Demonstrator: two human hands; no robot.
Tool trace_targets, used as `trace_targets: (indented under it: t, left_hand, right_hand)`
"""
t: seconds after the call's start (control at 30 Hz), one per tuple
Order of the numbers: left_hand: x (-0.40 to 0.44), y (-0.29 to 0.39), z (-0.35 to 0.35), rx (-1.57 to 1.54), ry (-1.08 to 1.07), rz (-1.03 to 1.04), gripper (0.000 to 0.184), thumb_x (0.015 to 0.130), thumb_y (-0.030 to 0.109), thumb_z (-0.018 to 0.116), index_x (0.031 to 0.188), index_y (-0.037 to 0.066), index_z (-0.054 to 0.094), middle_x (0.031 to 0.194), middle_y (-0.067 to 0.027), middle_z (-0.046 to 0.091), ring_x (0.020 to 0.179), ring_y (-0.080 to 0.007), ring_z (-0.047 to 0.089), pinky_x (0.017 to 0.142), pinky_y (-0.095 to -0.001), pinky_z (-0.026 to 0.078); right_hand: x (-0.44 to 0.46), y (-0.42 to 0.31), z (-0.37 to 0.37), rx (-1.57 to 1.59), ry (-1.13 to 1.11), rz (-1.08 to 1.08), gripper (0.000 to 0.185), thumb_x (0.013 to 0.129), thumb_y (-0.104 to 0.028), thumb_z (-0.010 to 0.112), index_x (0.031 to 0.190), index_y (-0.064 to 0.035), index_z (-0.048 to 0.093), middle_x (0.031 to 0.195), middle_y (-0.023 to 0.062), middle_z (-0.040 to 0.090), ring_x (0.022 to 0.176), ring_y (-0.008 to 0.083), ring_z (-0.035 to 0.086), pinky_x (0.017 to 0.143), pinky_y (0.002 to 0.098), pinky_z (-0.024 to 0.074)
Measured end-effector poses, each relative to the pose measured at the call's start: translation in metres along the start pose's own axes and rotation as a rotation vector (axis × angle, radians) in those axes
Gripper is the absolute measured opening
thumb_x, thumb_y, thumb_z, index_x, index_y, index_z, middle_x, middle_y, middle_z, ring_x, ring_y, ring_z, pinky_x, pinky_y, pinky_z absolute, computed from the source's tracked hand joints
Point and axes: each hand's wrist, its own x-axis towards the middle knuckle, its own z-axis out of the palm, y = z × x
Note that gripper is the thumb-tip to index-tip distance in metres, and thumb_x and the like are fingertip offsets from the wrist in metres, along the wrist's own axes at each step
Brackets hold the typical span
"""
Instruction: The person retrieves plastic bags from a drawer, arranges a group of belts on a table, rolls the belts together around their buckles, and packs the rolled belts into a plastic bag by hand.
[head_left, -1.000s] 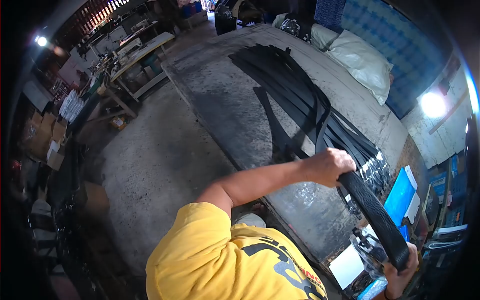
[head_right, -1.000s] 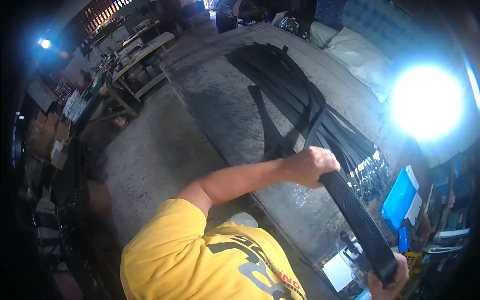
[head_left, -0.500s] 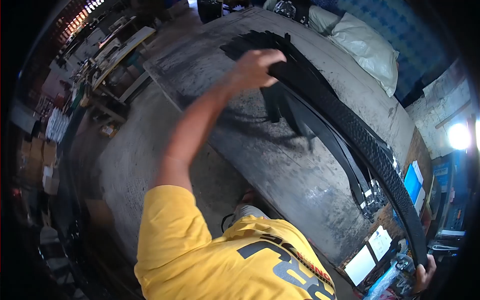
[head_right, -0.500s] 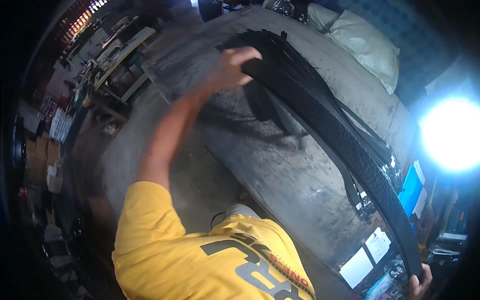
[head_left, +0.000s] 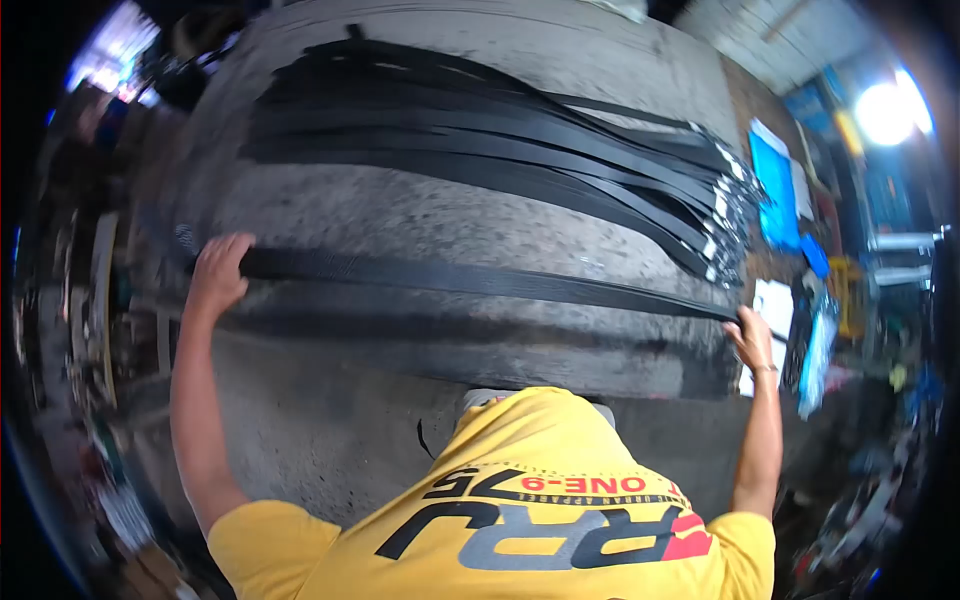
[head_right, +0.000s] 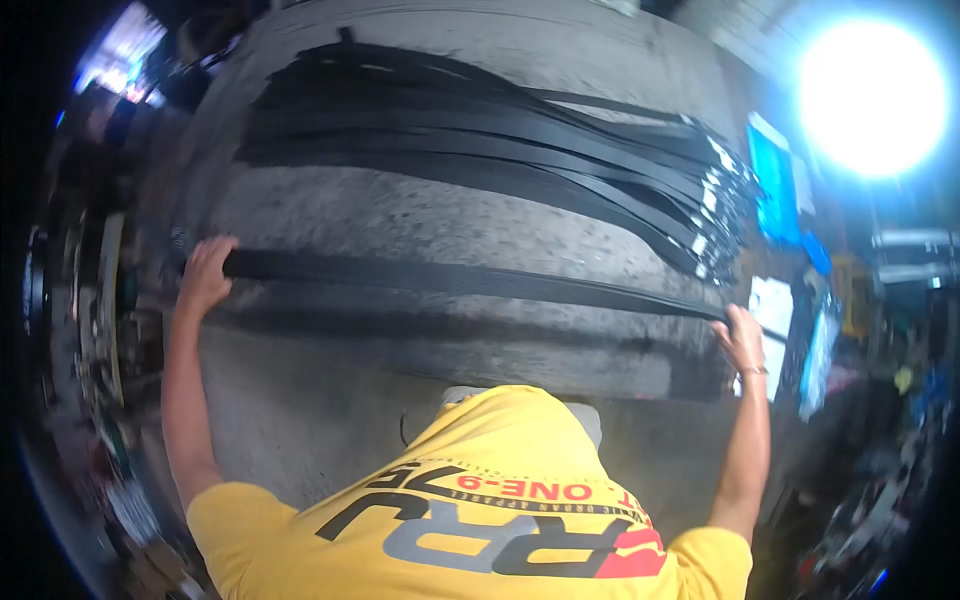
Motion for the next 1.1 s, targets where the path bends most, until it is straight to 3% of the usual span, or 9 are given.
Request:
trace_targets:
  t: [0.37,0.43,0.5,0.57,0.63,0.73,0.87,0.97,1.1]
  left_hand:
    - [0.034,-0.061,0.068,0.495,0.126,-0.066,0.034,0.076,0.004,0.053,0.110,0.008,0.054,0.090,-0.0090,0.052,0.088,-0.0259,0.053,0.075,-0.0384,0.042]
    - [0.025,-0.071,0.088,0.580,0.045,-0.196,0.040,0.072,0.001,0.055,0.112,0.007,0.052,0.097,-0.0099,0.052,0.094,-0.0277,0.052,0.078,-0.0400,0.041]
    - [0.011,-0.061,0.118,0.561,-0.250,-0.349,0.040,0.074,0.019,0.064,0.110,0.007,0.052,0.102,-0.0101,0.052,0.101,-0.0285,0.050,0.083,-0.0419,0.040]
    - [0.003,-0.020,0.128,0.330,-0.405,-0.401,0.061,0.069,0.046,0.069,0.114,0.008,0.050,0.111,-0.0095,0.052,0.111,-0.0282,0.046,0.092,-0.0427,0.037]
    - [-0.038,-0.027,0.179,0.224,-0.246,-0.292,0.088,0.059,0.061,0.070,0.124,0.008,0.045,0.127,-0.0123,0.046,0.128,-0.0293,0.034,0.104,-0.0493,0.026]
    - [-0.008,0.017,0.166,0.143,-0.289,-0.377,0.100,0.059,0.062,0.069,0.136,0.007,0.034,0.137,-0.0139,0.039,0.134,-0.0304,0.025,0.107,-0.0564,0.016]
    - [0.065,0.093,0.167,-0.135,-0.168,-0.084,0.104,0.051,0.046,0.081,0.135,0.006,0.034,0.141,-0.0188,0.029,0.135,-0.0356,0.018,0.105,-0.0544,0.018]
    - [0.105,0.166,0.193,-0.311,-0.197,0.154,0.100,0.055,0.043,0.080,0.136,0.009,0.033,0.141,-0.0170,0.031,0.131,-0.0354,0.027,0.105,-0.0489,0.023]
    - [0.109,0.205,0.208,-0.303,-0.089,0.149,0.045,0.067,0.036,0.072,0.099,0.010,0.053,0.091,-0.0056,0.050,0.090,-0.0244,0.048,0.077,-0.0383,0.040]
  right_hand:
    - [0.020,-0.062,0.090,-0.234,0.107,0.171,0.027,0.076,-0.028,0.066,0.096,-0.0158,0.054,0.085,0.0053,0.054,0.084,0.0255,0.054,0.080,0.0430,0.0385]
    - [0.024,-0.070,0.105,-0.327,0.108,0.148,0.027,0.077,-0.032,0.065,0.095,-0.0163,0.054,0.085,0.0048,0.053,0.083,0.0249,0.053,0.079,0.0418,0.0386]
    - [0.024,-0.080,0.118,-0.339,0.055,0.187,0.028,0.078,-0.035,0.063,0.096,-0.0162,0.054,0.087,0.0047,0.053,0.086,0.0248,0.052,0.081,0.0424,0.0375]
    - [0.024,-0.090,0.126,-0.350,-0.019,0.241,0.027,0.078,-0.034,0.063,0.096,-0.0160,0.054,0.088,0.0047,0.053,0.090,0.0252,0.051,0.086,0.0447,0.0358]
    - [0.024,-0.094,0.125,-0.341,-0.037,0.271,0.026,0.079,-0.033,0.063,0.096,-0.0160,0.055,0.089,0.0044,0.053,0.093,0.0255,0.050,0.089,0.0466,0.0339]
    - [0.027,-0.095,0.124,-0.338,-0.060,0.248,0.030,0.077,-0.030,0.064,0.098,-0.0122,0.053,0.093,0.0073,0.052,0.095,0.0275,0.049,0.091,0.0455,0.0335]
    - [0.047,-0.115,0.121,-0.240,-0.067,0.126,0.041,0.075,-0.036,0.066,0.105,-0.0115,0.053,0.100,0.0073,0.053,0.103,0.0284,0.049,0.093,0.0475,0.0339]
    - [0.068,-0.146,0.124,-0.090,-0.077,0.016,0.045,0.073,-0.038,0.068,0.106,-0.0110,0.053,0.100,0.0077,0.053,0.102,0.0280,0.049,0.092,0.0434,0.0352]
    - [0.076,-0.161,0.132,-0.093,-0.119,0.027,0.035,0.075,-0.031,0.066,0.103,-0.0134,0.054,0.096,0.0061,0.053,0.095,0.0271,0.051,0.079,0.0409,0.0401]
